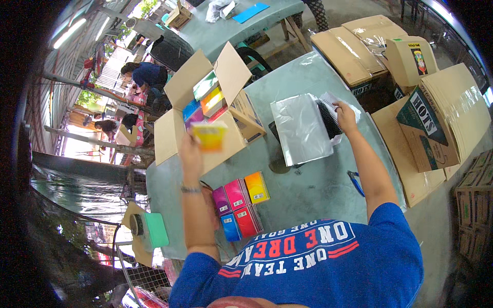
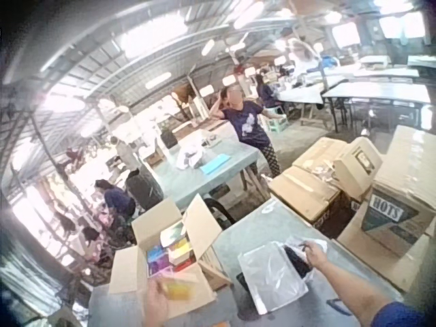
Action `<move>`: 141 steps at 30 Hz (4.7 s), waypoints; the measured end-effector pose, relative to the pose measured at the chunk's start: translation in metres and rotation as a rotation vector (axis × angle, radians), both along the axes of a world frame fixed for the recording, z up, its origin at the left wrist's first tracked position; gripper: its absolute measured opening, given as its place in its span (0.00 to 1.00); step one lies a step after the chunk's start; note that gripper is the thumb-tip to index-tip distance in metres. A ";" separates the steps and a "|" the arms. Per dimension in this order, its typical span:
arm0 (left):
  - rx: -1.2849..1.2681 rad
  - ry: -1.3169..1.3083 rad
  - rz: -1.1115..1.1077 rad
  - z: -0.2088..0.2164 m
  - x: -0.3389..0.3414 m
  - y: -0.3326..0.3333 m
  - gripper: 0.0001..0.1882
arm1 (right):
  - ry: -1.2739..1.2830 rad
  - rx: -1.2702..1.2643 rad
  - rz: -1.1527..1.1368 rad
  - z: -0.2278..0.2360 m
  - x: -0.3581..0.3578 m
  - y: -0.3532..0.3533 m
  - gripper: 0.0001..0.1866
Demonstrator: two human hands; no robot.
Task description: The person takes a small yellow notebook from a box and inserts a metal spiral coil into the punched holes of the notebook using their hands.
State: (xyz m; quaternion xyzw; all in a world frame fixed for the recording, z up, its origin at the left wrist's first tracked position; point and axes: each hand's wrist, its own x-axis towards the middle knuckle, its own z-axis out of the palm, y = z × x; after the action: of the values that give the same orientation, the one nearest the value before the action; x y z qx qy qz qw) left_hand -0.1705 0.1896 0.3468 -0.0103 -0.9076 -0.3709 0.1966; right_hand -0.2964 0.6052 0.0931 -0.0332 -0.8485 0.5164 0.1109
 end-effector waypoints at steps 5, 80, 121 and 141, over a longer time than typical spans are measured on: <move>0.743 -0.767 -0.439 -0.087 0.137 0.062 0.14 | -0.044 0.028 0.106 0.047 0.045 -0.031 0.20; -0.061 -0.710 -0.434 -0.101 0.178 0.146 0.18 | -0.023 0.350 1.038 0.173 0.245 -0.063 0.17; 0.491 -0.645 -0.374 -0.127 0.186 0.126 0.09 | -0.085 0.383 1.095 0.175 0.234 -0.071 0.13; 0.255 -0.686 -0.377 -0.107 0.183 0.122 0.20 | 0.128 0.243 1.214 0.165 0.225 -0.065 0.15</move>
State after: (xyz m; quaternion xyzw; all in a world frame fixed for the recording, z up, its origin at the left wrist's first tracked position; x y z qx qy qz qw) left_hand 0.0126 0.3120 0.2396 -0.0280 -0.8494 -0.4919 -0.1890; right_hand -0.0716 0.5405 0.2585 0.4988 -0.7605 0.3881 -0.1490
